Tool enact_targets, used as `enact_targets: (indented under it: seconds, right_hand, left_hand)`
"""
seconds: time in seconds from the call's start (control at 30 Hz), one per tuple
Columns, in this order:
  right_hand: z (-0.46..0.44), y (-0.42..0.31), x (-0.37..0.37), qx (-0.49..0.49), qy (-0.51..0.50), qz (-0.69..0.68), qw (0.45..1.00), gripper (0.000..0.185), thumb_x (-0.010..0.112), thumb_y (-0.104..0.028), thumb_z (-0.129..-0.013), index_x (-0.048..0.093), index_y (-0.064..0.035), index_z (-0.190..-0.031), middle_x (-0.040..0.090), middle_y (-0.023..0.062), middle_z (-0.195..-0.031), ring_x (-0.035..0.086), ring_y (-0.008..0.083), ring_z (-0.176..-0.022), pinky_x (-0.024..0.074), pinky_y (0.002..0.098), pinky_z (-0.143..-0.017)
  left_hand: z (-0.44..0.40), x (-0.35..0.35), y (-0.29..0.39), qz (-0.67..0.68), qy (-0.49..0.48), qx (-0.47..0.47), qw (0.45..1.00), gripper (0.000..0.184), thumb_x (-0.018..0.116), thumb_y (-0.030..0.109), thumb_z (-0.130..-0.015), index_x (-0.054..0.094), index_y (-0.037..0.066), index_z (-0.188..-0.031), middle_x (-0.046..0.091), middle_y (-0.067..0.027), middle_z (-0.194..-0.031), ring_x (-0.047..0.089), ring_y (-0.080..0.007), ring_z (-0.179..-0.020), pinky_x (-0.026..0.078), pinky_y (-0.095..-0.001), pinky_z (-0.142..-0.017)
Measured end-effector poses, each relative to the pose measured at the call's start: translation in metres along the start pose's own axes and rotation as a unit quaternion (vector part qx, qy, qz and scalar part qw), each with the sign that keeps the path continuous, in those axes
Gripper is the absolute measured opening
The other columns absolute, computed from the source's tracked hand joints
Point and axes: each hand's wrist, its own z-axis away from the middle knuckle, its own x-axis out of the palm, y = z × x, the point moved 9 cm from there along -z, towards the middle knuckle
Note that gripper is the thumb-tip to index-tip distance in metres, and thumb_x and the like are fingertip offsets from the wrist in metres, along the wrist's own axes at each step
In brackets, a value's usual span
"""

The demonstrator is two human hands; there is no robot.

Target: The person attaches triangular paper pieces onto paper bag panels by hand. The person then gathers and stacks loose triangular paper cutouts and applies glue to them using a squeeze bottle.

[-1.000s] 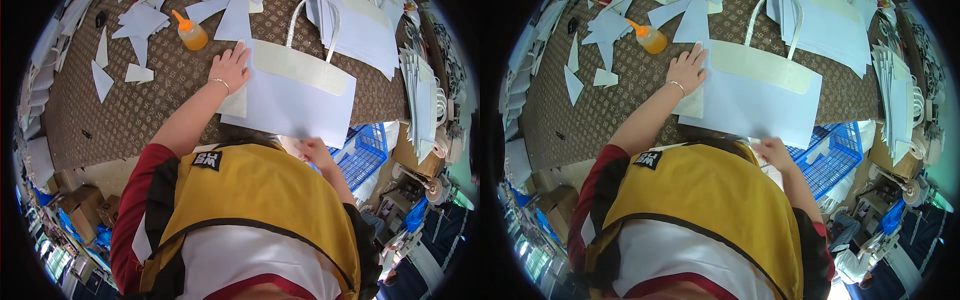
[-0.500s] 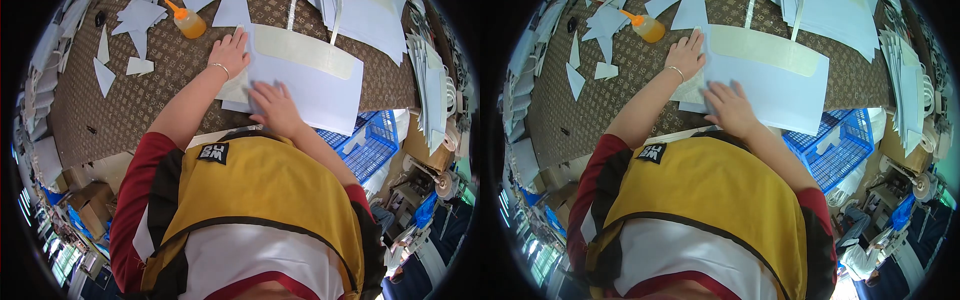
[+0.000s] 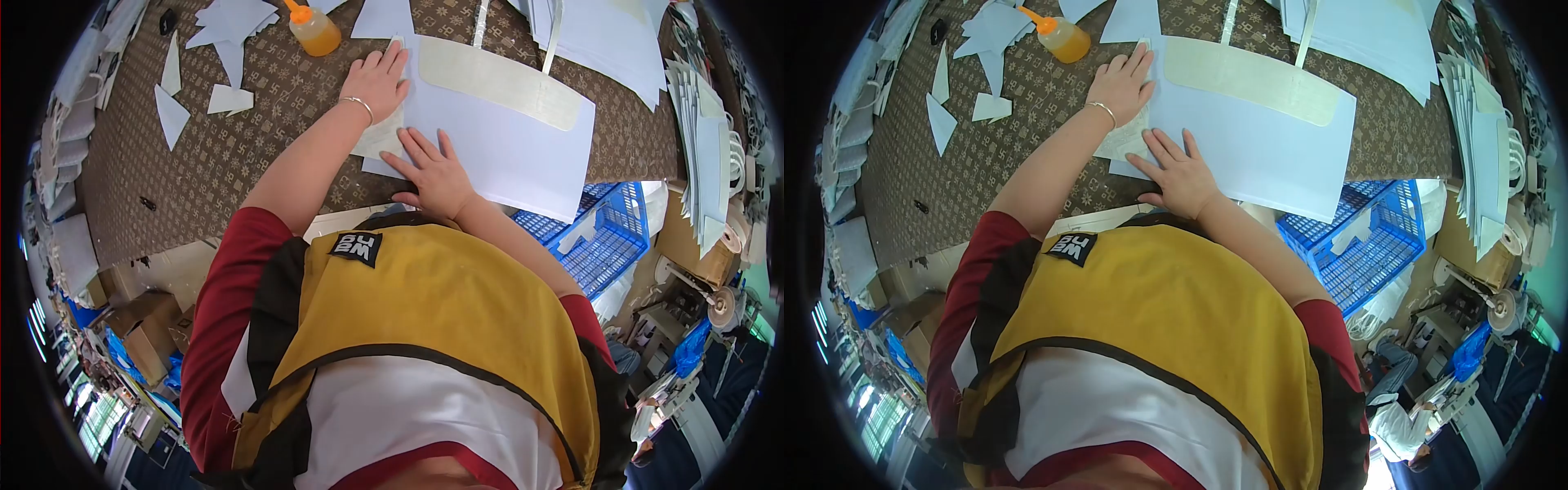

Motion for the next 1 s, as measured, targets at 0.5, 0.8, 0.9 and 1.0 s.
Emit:
enact_targets:
  seconds: [0.5, 0.8, 0.9, 1.0]
  right_hand:
    - [-0.001, 0.0, 0.003, -0.005, -0.007, -0.002, 1.0, 0.073, 0.063, -0.052, -0.074, 0.037, -0.0266, -0.137, 0.028, 0.0119, -0.145, 0.024, 0.0257, -0.135, 0.0179, 0.0548, -0.107]
    - [-0.002, 0.001, 0.003, -0.002, -0.029, -0.014, 0.999, 0.072, 0.065, -0.05, -0.073, 0.038, -0.0271, -0.136, 0.027, 0.0096, -0.146, 0.026, 0.0252, -0.134, 0.0188, 0.0537, -0.107]
    - [-0.005, 0.002, 0.0, 0.011, -0.044, -0.01, 0.999, 0.072, 0.066, -0.05, -0.073, 0.039, -0.0266, -0.136, 0.027, 0.0093, -0.146, 0.026, 0.0252, -0.134, 0.0183, 0.0536, -0.107]
    - [-0.007, 0.001, -0.001, 0.017, -0.058, -0.004, 0.998, 0.071, 0.066, -0.049, -0.073, 0.04, -0.0269, -0.135, 0.027, 0.0093, -0.146, 0.026, 0.0248, -0.134, 0.0181, 0.0539, -0.107]
  left_hand:
    - [-0.007, -0.003, -0.002, -0.007, -0.01, 0.005, 1.0, 0.056, 0.041, 0.037, -0.09, 0.031, 0.011, -0.139, 0.026, -0.0058, -0.147, 0.034, -0.0231, -0.125, 0.031, -0.0414, -0.1]
    - [-0.016, 0.008, -0.003, 0.062, 0.052, -0.027, 0.996, 0.069, 0.039, 0.053, -0.09, 0.023, 0.012, -0.143, 0.016, -0.0053, -0.151, 0.013, -0.0261, -0.139, 0.012, -0.0489, -0.112]
    - [-0.018, 0.003, -0.005, 0.059, 0.024, -0.032, 0.997, 0.071, 0.039, 0.054, -0.089, 0.022, 0.012, -0.143, 0.015, -0.0052, -0.151, 0.013, -0.0271, -0.139, 0.012, -0.0506, -0.111]
    - [-0.021, 0.003, -0.005, 0.059, 0.023, -0.032, 0.998, 0.071, 0.039, 0.055, -0.089, 0.022, 0.012, -0.144, 0.015, -0.0056, -0.151, 0.012, -0.0282, -0.139, 0.011, -0.0523, -0.111]
